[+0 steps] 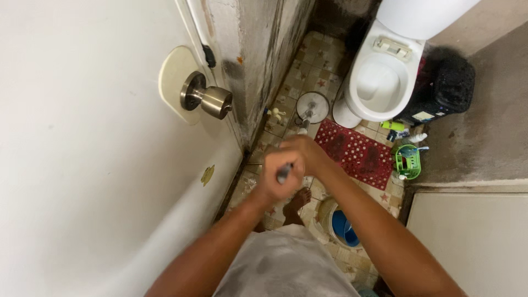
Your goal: The person uses a mop to scrub the floor of a bathroom, using water from a bucket and a blue scoop.
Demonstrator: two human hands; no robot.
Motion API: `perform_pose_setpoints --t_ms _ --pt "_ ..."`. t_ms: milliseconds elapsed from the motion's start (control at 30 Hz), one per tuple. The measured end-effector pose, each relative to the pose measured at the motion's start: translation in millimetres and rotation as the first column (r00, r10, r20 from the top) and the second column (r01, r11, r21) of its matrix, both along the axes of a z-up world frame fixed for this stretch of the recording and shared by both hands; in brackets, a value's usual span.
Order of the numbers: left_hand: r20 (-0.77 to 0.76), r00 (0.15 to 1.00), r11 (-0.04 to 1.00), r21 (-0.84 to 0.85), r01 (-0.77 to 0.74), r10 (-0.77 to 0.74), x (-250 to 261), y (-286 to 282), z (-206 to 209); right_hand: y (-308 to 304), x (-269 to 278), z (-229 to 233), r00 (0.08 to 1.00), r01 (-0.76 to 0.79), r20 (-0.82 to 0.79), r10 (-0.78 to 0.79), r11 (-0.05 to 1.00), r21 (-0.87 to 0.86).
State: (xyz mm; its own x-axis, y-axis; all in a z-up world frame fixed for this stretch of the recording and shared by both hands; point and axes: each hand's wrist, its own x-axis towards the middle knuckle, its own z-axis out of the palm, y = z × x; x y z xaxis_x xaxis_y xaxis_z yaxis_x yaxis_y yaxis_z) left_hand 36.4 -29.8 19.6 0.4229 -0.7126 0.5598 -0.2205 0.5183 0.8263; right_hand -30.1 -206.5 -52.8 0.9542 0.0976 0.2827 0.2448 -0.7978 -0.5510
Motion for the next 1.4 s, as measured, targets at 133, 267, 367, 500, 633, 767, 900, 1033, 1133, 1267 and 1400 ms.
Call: perform_pose_setpoints --t_ms 133,267,367,500,633,767,900,1033,1133,1267,1400 --pt "0.005 0.999 0.999 -0.02 -0.031 0.031 -11.4 -30.4 -28.4 -5.4 -4.0 -20.1 0.986 0.14 -0.11 -0.123 0.977 0.162" --pt "0.03 0.995 0.993 0.082 0.089 -0.092 -0.9 -40.2 -38.6 -24.7 -3.3 -18.8 0.965 0.175 -0.203 -0.166 0.984 0.026" --pt "-0.011 0.997 0.986 0.141 0.083 -0.083 -6.0 -32.7 -24.6 -13.7 -9.0 -8.6 0.962 0.201 -0.217 -0.168 0.97 0.137" --pt "0.011 1.0 1.0 0.009 0.011 -0.011 -20.6 -23.4 -0.9 -12.3 -18.1 3.2 0.99 0.1 -0.124 -0.068 0.957 0.273" --pt "0.005 1.0 1.0 0.003 0.014 -0.014 -25.1 -54.5 6.2 -40.7 -24.1 12.8 0.999 0.02 -0.033 -0.009 0.946 0.324" --pt "0.103 0.993 0.998 0.03 0.046 -0.049 -18.2 -95.1 -1.6 -84.6 -21.8 8.1 1.0 -0.002 -0.008 0.005 0.95 0.313" --pt "0.13 0.991 1.0 0.02 0.024 -0.026 -15.7 -145.7 -13.6 -136.6 -14.1 -2.2 1.0 -0.019 -0.016 0.024 0.966 0.259" --pt "0.122 0.993 0.999 0.04 -0.008 0.003 -10.4 -200.8 -24.4 -191.9 -9.0 -6.3 1.0 -0.007 -0.004 0.009 0.959 0.283" --pt "0.118 0.993 1.0 -0.017 -0.007 0.009 -0.3 -241.5 -34.5 -235.6 0.2 -16.1 0.999 0.006 -0.039 0.006 0.959 0.282" --pt "0.131 0.991 1.0 0.006 -0.008 0.007 10.7 -296.8 -54.9 -293.0 15.5 -41.0 0.996 0.012 -0.089 0.002 0.987 0.159" --pt "0.169 0.985 0.998 0.049 -0.03 0.021 13.7 -334.5 -70.1 -337.6 19.4 -57.0 0.997 -0.038 -0.057 0.051 0.978 0.204"
